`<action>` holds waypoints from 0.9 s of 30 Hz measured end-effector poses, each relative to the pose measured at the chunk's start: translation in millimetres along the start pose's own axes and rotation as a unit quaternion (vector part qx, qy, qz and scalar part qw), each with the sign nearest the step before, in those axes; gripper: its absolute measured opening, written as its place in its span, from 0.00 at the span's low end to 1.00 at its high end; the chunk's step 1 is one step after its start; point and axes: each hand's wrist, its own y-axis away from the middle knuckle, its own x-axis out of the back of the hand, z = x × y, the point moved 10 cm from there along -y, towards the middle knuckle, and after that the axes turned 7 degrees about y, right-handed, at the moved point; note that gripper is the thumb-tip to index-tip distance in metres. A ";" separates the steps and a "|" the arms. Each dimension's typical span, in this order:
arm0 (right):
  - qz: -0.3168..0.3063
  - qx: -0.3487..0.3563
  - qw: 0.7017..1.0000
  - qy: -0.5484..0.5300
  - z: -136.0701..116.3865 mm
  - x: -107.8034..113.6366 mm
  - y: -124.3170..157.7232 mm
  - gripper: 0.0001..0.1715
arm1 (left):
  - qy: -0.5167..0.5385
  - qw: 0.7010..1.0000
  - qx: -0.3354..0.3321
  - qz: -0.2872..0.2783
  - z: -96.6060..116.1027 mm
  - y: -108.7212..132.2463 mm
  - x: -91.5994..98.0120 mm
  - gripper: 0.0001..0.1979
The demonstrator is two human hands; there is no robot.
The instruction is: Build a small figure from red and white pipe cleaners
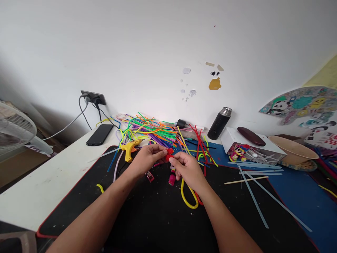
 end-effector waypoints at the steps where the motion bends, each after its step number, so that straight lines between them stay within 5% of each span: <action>1: 0.002 -0.002 1.000 0.003 0.0 0.8 0.0 0.19 | 0.001 1.000 0.002 0.002 -0.2 0.3 0.3 0.22; 27: -0.017 -0.012 1.000 0.014 3.5 -2.8 0.6 0.20 | -0.103 0.995 0.002 -0.016 2.0 -1.4 8.5 0.20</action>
